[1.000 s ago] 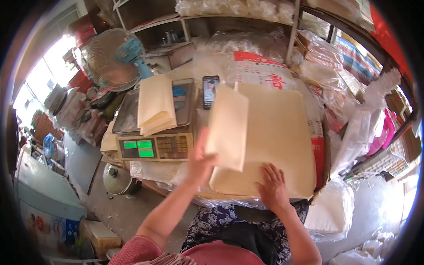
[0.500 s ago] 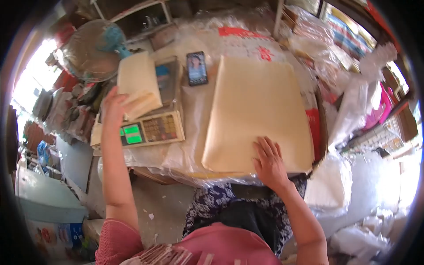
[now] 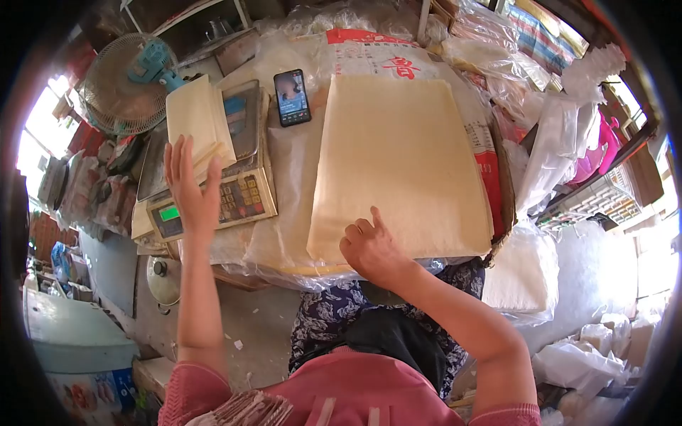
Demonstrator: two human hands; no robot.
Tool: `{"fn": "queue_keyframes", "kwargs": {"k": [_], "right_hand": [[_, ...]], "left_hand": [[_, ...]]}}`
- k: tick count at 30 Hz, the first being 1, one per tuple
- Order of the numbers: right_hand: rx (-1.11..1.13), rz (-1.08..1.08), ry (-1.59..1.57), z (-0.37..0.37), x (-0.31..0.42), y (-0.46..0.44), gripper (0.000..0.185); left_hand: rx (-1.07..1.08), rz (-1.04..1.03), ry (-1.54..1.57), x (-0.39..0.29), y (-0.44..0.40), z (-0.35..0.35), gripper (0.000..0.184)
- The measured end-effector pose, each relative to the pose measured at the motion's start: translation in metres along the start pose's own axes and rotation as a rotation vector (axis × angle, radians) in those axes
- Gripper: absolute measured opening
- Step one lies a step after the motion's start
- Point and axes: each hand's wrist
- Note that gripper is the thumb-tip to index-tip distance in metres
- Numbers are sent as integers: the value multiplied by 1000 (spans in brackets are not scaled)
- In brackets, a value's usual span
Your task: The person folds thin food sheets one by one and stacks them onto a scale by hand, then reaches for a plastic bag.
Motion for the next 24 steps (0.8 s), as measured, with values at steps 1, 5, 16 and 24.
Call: {"fn": "queue_keyframes", "kwargs": {"k": [1,5,16,24], "right_hand": [[-2,22,24,0,0,-1,8],[131,-406,-407,8,-24,-12,12],[254,-483,-151,-14,-48,22,42],[-679,-648,-77,185,-212,-43,35]], "left_hand": [[-50,-39,106,-13,9,-2,52],[-21,-95,412,-54,59,-25,35],[482,-41,523,-138,114,-100,51],[590,-158,238,-138,121,-108,66]]}}
Point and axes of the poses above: each hand's wrist, its own y-axis away from the middle knuckle, its own z-axis out of the back of the hand, x = y × z
